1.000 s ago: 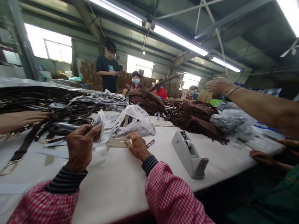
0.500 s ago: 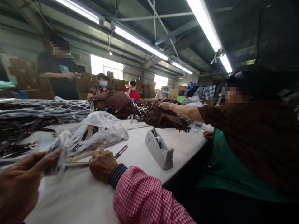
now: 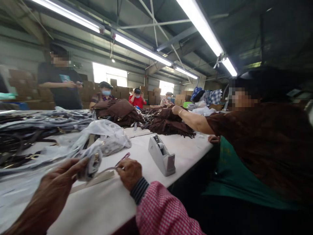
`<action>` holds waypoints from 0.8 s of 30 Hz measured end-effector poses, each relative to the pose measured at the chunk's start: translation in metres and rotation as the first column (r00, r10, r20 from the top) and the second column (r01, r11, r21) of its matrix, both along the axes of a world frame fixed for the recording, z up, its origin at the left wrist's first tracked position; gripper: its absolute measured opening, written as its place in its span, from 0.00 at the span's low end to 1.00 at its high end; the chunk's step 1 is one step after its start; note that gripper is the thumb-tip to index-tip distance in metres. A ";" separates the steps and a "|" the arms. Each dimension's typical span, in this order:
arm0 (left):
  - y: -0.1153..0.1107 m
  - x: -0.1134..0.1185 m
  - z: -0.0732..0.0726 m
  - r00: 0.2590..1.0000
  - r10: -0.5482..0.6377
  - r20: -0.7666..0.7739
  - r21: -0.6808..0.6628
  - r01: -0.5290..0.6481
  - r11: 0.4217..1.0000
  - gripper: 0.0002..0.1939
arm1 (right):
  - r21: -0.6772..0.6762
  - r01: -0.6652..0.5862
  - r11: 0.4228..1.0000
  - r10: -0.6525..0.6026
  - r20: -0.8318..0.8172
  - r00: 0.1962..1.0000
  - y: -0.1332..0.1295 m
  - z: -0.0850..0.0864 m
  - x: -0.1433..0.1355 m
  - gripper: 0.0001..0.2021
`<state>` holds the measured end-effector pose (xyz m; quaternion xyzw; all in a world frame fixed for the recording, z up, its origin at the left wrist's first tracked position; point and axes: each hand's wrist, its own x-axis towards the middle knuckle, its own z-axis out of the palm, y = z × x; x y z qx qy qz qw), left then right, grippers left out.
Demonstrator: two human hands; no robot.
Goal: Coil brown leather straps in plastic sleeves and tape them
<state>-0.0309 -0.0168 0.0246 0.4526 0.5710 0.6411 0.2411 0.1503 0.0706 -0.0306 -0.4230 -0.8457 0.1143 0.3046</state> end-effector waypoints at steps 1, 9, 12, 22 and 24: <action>0.000 0.003 0.000 0.997 -0.049 0.061 -0.033 0.051 0.998 0.22 | 0.010 0.035 0.999 -0.035 -0.022 0.999 -0.004 -0.001 0.019 0.06; -0.003 0.052 0.016 0.862 -0.287 0.419 -0.180 0.388 0.904 0.24 | 0.378 0.017 0.926 0.110 -0.311 0.944 -0.049 -0.011 0.114 0.10; -0.004 0.072 0.017 0.825 -0.289 0.485 -0.210 0.431 0.878 0.25 | 0.518 -0.079 0.852 0.206 -0.192 0.959 -0.063 -0.006 0.125 0.11; -0.002 0.089 0.004 0.808 -0.340 0.482 -0.319 0.523 0.791 0.23 | 0.789 -0.177 0.589 0.149 0.109 0.983 -0.071 0.013 0.162 0.11; 0.002 0.088 -0.001 0.830 -0.317 0.458 -0.345 0.495 0.797 0.23 | 0.813 -0.216 0.541 0.163 0.150 0.975 -0.071 0.015 0.161 0.12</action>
